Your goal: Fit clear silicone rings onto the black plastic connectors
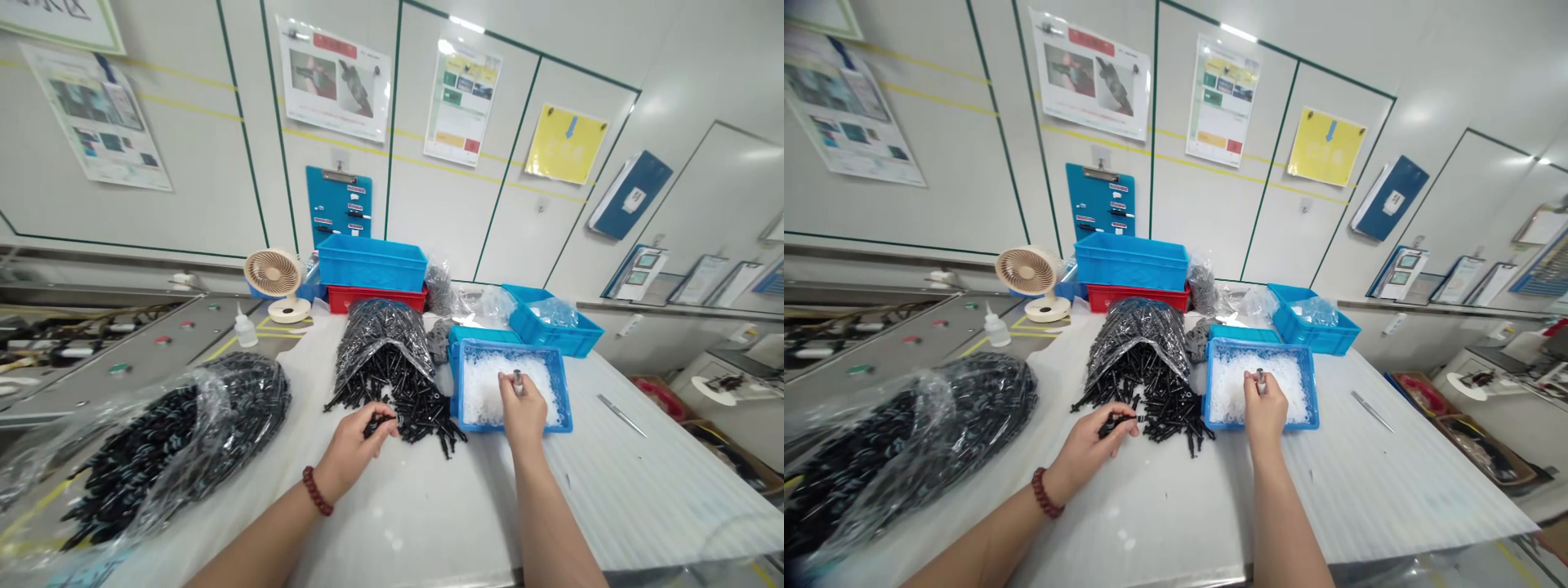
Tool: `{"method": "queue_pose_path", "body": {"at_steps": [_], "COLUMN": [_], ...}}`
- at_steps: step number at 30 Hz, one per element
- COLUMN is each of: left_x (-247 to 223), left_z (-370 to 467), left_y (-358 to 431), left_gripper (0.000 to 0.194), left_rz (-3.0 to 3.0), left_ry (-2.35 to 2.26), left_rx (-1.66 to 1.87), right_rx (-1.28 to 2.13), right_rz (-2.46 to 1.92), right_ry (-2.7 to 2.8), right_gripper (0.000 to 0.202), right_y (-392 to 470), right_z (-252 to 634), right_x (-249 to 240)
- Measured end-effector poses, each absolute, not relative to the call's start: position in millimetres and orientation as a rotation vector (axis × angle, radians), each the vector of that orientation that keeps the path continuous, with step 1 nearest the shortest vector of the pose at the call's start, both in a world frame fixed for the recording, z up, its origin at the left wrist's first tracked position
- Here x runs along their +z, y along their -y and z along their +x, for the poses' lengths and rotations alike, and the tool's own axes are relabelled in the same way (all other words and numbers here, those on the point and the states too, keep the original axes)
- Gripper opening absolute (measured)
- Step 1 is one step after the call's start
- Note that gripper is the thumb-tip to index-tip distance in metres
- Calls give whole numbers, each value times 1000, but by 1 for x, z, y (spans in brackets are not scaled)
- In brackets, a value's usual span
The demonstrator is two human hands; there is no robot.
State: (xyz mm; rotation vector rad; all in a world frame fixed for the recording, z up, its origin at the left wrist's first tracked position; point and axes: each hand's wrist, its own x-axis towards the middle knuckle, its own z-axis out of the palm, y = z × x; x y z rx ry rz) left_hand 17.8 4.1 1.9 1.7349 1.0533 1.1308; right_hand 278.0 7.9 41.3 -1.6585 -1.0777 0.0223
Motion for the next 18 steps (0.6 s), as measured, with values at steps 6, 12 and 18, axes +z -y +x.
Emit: {"method": "queue_pose_path", "body": {"at_steps": [6,12,18], "left_x": [7,7,10], "left_z": [17,17,10], "left_y": [-13,-18,-19], "left_gripper": [30,40,24], "left_rz": [1421,981,630], "left_ry": [-997,-888,-682], "left_rx": [1240,1214,1177], "right_rx": [13,-21,-1], "right_rz": [-1619,-1645,-1598], "right_ry": [1109,1155,1212], "right_gripper": [24,28,25], "right_y": [-3,0,5], "right_z": [272,261,248], "right_x": [47,45,42]}}
